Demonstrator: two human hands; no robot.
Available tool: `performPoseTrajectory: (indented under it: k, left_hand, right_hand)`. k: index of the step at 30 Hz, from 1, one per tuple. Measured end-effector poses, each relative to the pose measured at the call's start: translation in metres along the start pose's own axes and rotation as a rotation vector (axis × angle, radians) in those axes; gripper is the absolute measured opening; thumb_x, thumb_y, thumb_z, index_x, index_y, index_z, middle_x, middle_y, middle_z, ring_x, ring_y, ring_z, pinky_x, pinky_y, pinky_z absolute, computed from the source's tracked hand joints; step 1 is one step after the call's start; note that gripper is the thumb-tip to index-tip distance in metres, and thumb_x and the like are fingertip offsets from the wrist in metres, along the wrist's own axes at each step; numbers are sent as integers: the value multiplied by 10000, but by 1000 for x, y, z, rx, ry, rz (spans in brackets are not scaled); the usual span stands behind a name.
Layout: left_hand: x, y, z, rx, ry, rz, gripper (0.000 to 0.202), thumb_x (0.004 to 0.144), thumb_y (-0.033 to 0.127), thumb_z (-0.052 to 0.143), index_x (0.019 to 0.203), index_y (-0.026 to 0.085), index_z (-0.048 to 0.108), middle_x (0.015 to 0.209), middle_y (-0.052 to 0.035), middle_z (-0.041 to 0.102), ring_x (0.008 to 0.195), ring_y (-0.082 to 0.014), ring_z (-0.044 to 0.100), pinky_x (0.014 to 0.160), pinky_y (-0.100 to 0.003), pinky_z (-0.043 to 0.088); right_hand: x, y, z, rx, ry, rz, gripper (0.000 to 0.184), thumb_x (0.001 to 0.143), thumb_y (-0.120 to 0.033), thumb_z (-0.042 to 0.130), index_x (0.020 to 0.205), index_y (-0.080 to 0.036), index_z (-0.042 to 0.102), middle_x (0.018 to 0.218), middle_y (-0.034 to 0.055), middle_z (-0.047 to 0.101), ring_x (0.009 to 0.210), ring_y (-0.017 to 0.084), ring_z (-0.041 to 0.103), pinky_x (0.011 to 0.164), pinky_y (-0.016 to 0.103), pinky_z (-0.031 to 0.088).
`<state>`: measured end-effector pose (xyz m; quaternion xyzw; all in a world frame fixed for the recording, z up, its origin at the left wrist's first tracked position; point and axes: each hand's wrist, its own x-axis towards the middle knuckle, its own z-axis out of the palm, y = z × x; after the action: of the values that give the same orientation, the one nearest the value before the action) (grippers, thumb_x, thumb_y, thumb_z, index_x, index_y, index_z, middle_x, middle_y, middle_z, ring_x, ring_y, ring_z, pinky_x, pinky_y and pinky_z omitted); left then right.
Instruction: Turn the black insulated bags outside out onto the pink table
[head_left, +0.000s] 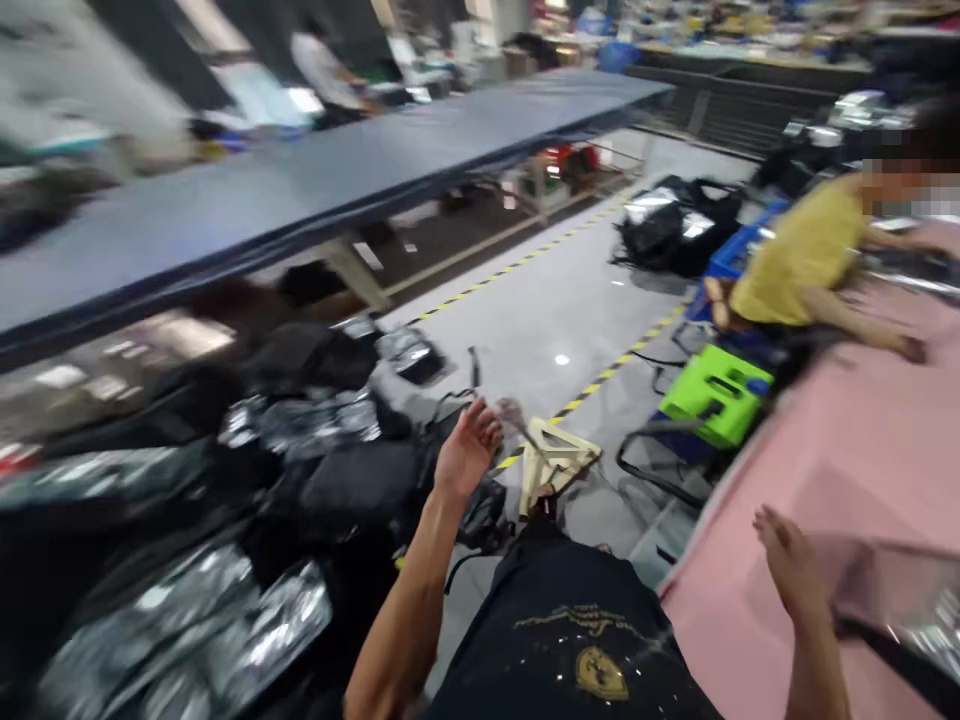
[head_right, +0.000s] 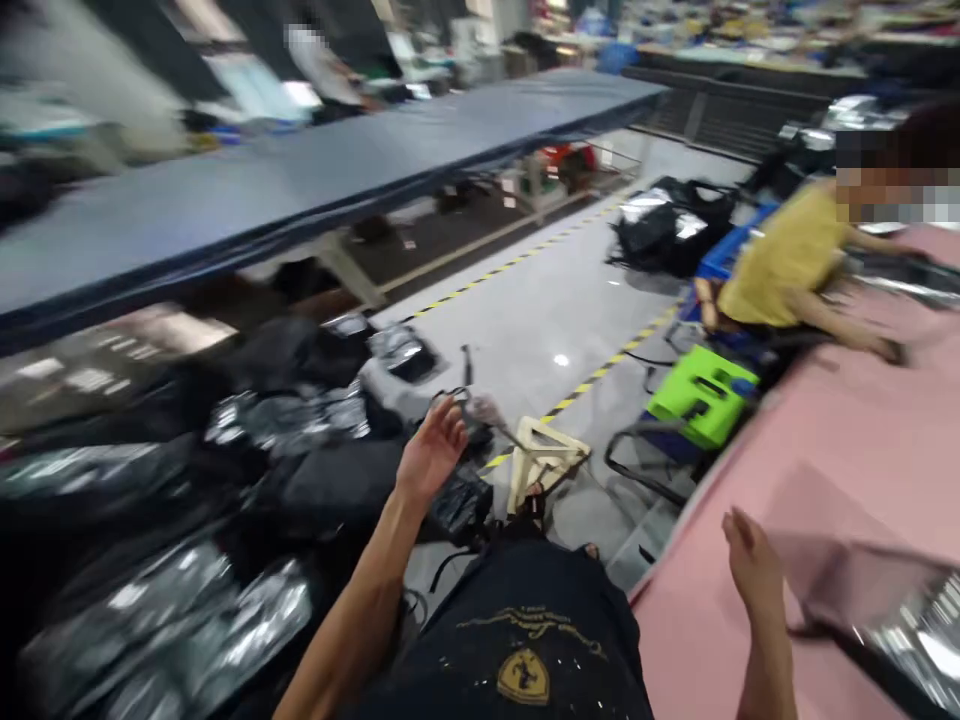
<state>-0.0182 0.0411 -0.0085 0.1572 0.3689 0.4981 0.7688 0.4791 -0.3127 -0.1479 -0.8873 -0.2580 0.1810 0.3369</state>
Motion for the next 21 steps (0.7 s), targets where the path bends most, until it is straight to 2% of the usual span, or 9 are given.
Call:
performPoseTrajectory:
  k: [2, 4, 6, 8, 11, 14, 18, 21]
  left_hand:
    - [-2, -52, 4, 108, 1, -147, 289, 1106, 289, 668, 1368, 236, 780, 1061, -39, 854, 874, -149, 812, 847, -264, 663]
    - [0, -93, 13, 249, 5, -260, 285, 1022, 253, 750, 1299, 239, 819, 1090, -37, 846, 901, -162, 801, 866, -273, 658]
    - [3, -124, 25, 375, -27, -361, 311, 947, 265, 817, 1255, 230, 840, 1079, -40, 836, 895, -178, 790, 844, -281, 655]
    - [3, -148, 38, 464, -72, -446, 345, 902, 294, 853, 1239, 221, 847, 1065, -42, 827, 874, -187, 783, 812, -285, 654]
    - [-4, -167, 53, 554, -89, -524, 335, 883, 304, 854, 1208, 218, 850, 1044, -42, 827, 860, -196, 786, 788, -288, 658]
    - [-11, -177, 61, 619, -64, -572, 255, 921, 276, 792, 1163, 218, 850, 1024, -42, 830, 855, -196, 790, 766, -280, 668]
    - [-17, -195, 69, 657, -42, -628, 224, 966, 204, 694, 1134, 210, 841, 988, -37, 825, 805, -171, 781, 731, -255, 680]
    - [-23, -209, 71, 665, -39, -660, 221, 933, 154, 692, 1104, 200, 825, 948, -42, 817, 780, -178, 778, 715, -265, 688]
  right_hand:
    - [-11, 10, -47, -83, 211, 54, 838, 950, -714, 465, 1477, -109, 706, 1407, 267, 759, 1278, 413, 732, 1148, 587, 559]
    - [-12, 22, -86, -205, 377, 64, 790, 988, -624, 439, 1534, -98, 660, 1526, 286, 686, 1410, 420, 648, 1223, 600, 485]
    - [-6, 43, -115, -344, 491, 159, 757, 1001, -552, 489, 1589, -90, 603, 1611, 297, 614, 1504, 433, 558, 1273, 605, 419]
    - [-5, 71, -131, -432, 528, 313, 806, 981, -516, 579, 1662, -88, 518, 1701, 314, 511, 1537, 466, 500, 1248, 612, 423]
    - [-20, 109, -132, -460, 483, 470, 903, 971, -479, 651, 1732, -72, 386, 1725, 326, 468, 1526, 473, 480, 1207, 567, 442]
    - [-42, 130, -116, -449, 446, 448, 889, 997, -418, 632, 1742, -35, 332, 1695, 308, 509, 1522, 409, 464, 1231, 483, 401]
    - [-63, 131, -94, -452, 535, 438, 691, 1056, -393, 579, 1663, -80, 470, 1525, 255, 649, 1405, 359, 503, 1220, 452, 361]
    - [-72, 116, -92, -453, 510, 458, 506, 1023, -363, 616, 1466, -120, 639, 1372, 219, 720, 1293, 350, 528, 1173, 452, 370]
